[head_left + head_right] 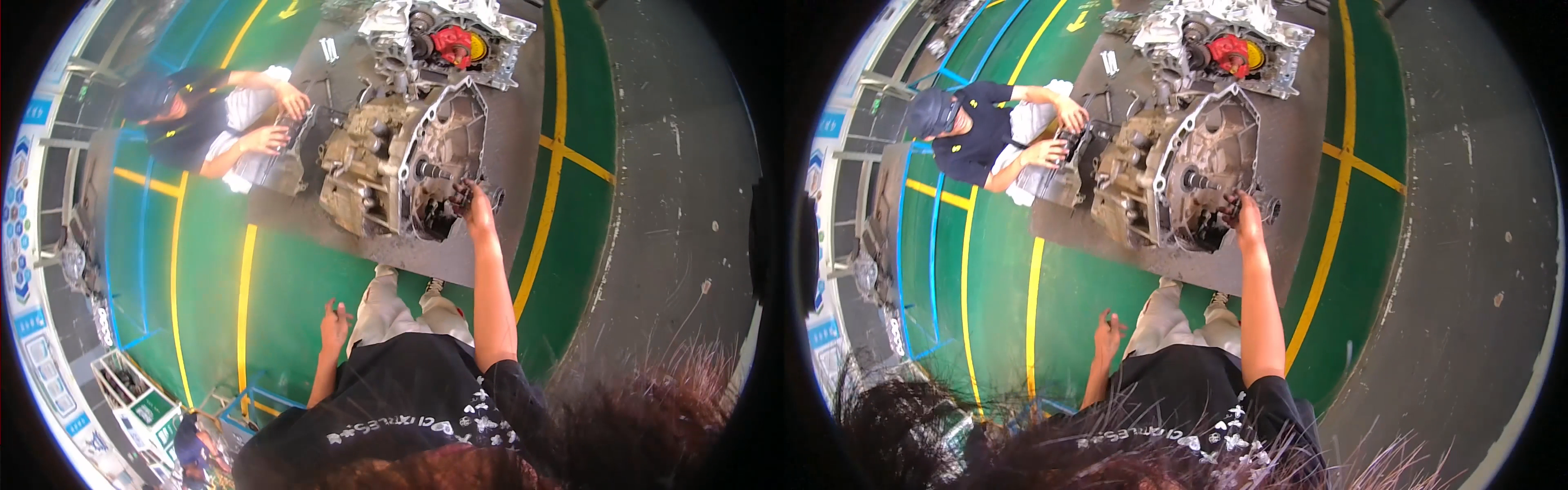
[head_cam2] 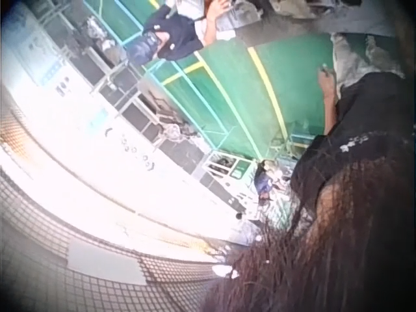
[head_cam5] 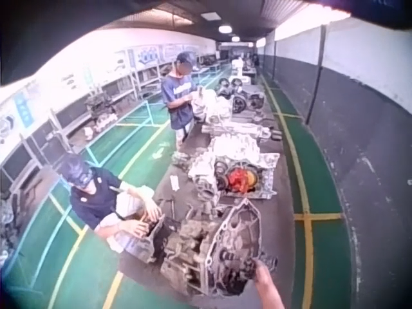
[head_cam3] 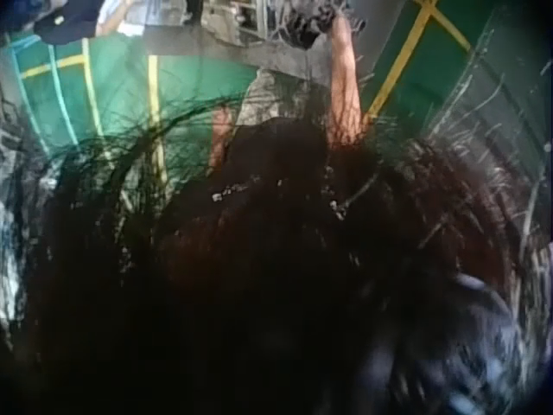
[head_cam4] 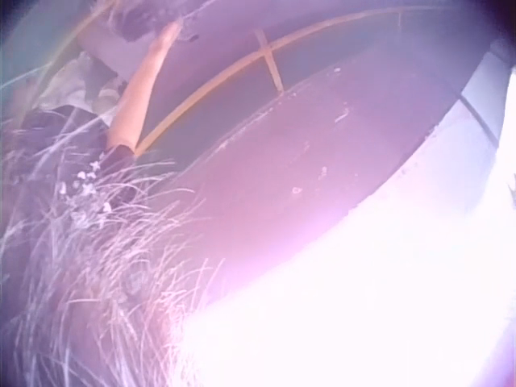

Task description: The person works by hand to remove various internal components from a metallic transmission housing, including gears and shafts.

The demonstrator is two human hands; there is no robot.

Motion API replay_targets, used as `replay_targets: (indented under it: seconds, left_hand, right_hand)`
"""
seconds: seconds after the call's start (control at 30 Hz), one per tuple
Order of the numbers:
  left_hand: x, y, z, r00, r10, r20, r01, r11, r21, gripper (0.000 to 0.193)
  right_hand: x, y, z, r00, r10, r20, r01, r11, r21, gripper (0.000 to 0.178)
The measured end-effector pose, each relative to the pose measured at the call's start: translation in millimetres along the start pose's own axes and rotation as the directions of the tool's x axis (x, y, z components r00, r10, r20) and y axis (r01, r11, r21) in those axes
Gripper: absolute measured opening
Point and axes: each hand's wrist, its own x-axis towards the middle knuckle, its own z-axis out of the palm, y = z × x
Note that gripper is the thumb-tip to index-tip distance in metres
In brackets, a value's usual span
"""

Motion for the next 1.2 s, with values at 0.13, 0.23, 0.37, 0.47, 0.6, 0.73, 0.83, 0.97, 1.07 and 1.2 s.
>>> replay_targets:
  seconds: [0.13, 0.23, 0.37, 0.47, 0.6, 0.73, 0.83, 0.97, 1.07, 1.2]
  left_hand:
    - [62.0, 15.3, -39.3, 0.915, 0.349, 0.204, -0.372, 0.924, 0.088, 0.054]
    - [101.3, 74.0, -73.3, 0.926, 0.351, 0.137, -0.362, 0.930, 0.061, 0.050]
    - [96.6, 150.8, -93.4, 0.940, 0.338, -0.051, -0.342, 0.923, -0.175, 0.045]
    - [73.0, 207.9, -84.1, 0.788, 0.492, -0.370, -0.606, 0.724, -0.329, 0.039]
    - [56.8, 290.0, -50.8, 0.519, 0.744, -0.420, -0.831, 0.554, -0.046, 0.045]
    - [56.0, 350.0, -4.2, 0.482, 0.780, -0.398, -0.831, 0.552, 0.076, 0.069]
    - [59.5, 361.4, 19.5, 0.426, 0.762, -0.488, -0.791, 0.576, 0.208, 0.072]
    - [65.4, 352.6, 31.0, 0.408, 0.728, -0.551, -0.735, 0.620, 0.276, 0.078]
    - [66.7, 349.3, 35.5, 0.438, 0.685, -0.583, -0.675, 0.678, 0.290, 0.082]
    - [66.1, 352.7, 40.4, 0.444, 0.669, -0.596, -0.702, 0.673, 0.232, 0.081]
  right_hand:
    - [13.9, 6.6, 14.4, 0.995, -0.033, -0.093, 0.041, 0.996, 0.082, 0.039]
    - [19.6, 11.3, 12.1, 0.986, -0.053, -0.158, 0.010, 0.965, -0.260, 0.047]
    - [22.0, 16.4, -8.8, 0.955, -0.246, -0.164, 0.159, 0.895, -0.417, 0.046]
    - [4.9, 11.6, -37.5, 0.872, -0.467, -0.146, 0.278, 0.718, -0.638, 0.042]
    - [-36.4, 0.4, -75.7, 0.856, -0.469, -0.215, 0.323, 0.812, -0.486, 0.035]
    - [-90.3, 3.8, -133.7, 0.892, -0.325, -0.315, 0.177, 0.891, -0.418, 0.027]
    - [-126.5, 19.3, -203.6, 0.912, -0.238, -0.335, 0.084, 0.906, -0.415, 0.029]
    - [-138.0, 36.1, -298.1, 0.912, -0.245, -0.328, 0.055, 0.868, -0.494, 0.029]
    - [-130.8, 38.8, -338.1, 0.905, -0.394, -0.159, 0.223, 0.759, -0.612, 0.027]
    - [-113.2, 24.8, -341.3, 0.912, -0.411, -0.011, 0.321, 0.728, -0.606, 0.024]
